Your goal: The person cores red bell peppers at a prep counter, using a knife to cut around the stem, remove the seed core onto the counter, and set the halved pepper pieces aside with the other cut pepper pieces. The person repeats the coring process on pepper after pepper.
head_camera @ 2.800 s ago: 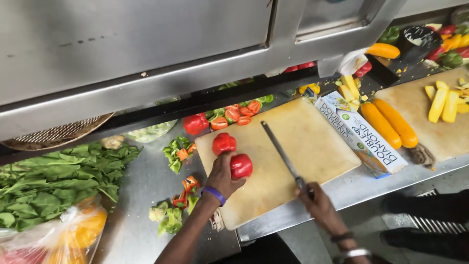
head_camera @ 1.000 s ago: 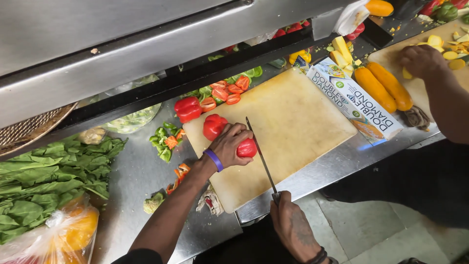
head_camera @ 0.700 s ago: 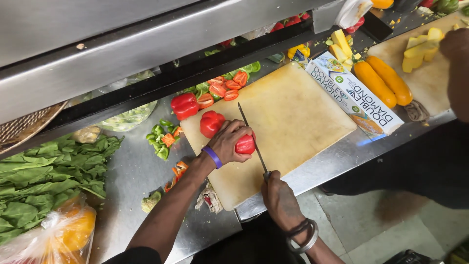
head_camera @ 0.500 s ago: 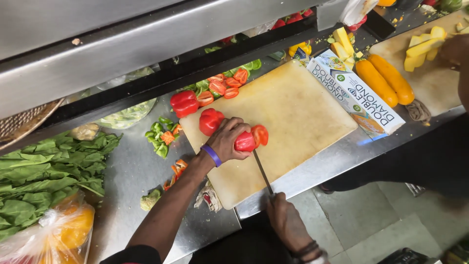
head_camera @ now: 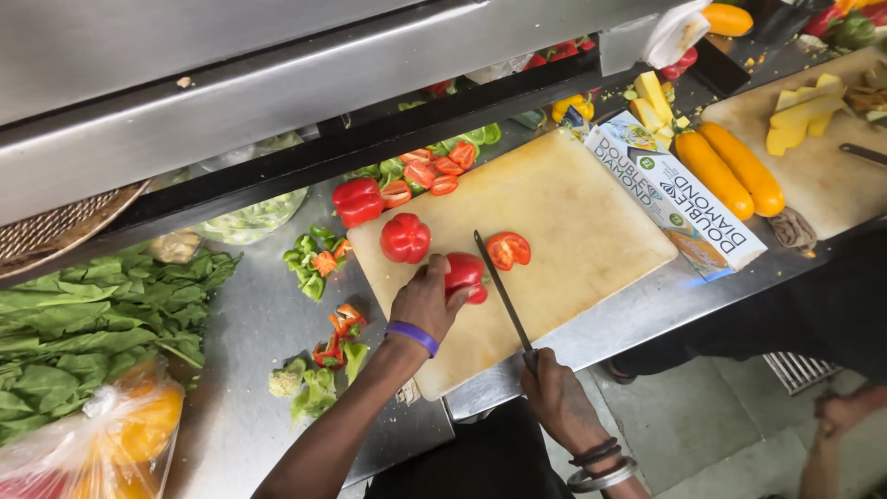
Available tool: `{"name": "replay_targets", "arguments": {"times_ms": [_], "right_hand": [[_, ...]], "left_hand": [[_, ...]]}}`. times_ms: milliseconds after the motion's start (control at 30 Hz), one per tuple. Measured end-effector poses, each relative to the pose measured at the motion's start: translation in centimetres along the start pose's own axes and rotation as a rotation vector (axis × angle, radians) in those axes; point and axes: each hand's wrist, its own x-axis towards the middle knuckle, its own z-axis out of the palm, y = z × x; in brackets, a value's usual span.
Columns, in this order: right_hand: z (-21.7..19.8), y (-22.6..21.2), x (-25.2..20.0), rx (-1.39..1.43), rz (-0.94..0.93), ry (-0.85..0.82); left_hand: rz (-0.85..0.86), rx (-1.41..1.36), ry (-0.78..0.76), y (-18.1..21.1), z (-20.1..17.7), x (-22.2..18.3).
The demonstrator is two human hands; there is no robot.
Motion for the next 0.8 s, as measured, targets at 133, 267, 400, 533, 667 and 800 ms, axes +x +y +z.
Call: {"name": "replay_targets", "arguments": {"times_ms": [133,267,400,533,667,800], "right_hand": [[-0.7,-0.5,0.1,-0.404,-0.445,0.078],[-3.2,-4.0,0.7,-0.054,-0.026,0.02],[-5.2,-6.9,1.0,-0.22,-0.091,0.115],[-5.4,-7.4,1.0,-0.224,-0.25,0.195],[-4.9,-7.1,0.4,-0.219,-0.146,0.121],[-4.9,-7.6,0.3,-0.201,0.004,-0.011]], "left_hand": [[-0.062,0.098,-0.082,-0.2,-0.9,0.1],[0.516,-0.099,0.181,-2.7,0.5,1.9],[0.649,-0.199,0.026,-3.9,1.0,3.8],[0.734,-0.153,0.081,-3.8,0.7,4.2],[0.716,-0.183,0.08,-3.9,1.4,4.7],[0.726,-0.165,0.104,-3.8,1.5,5.0]]}}
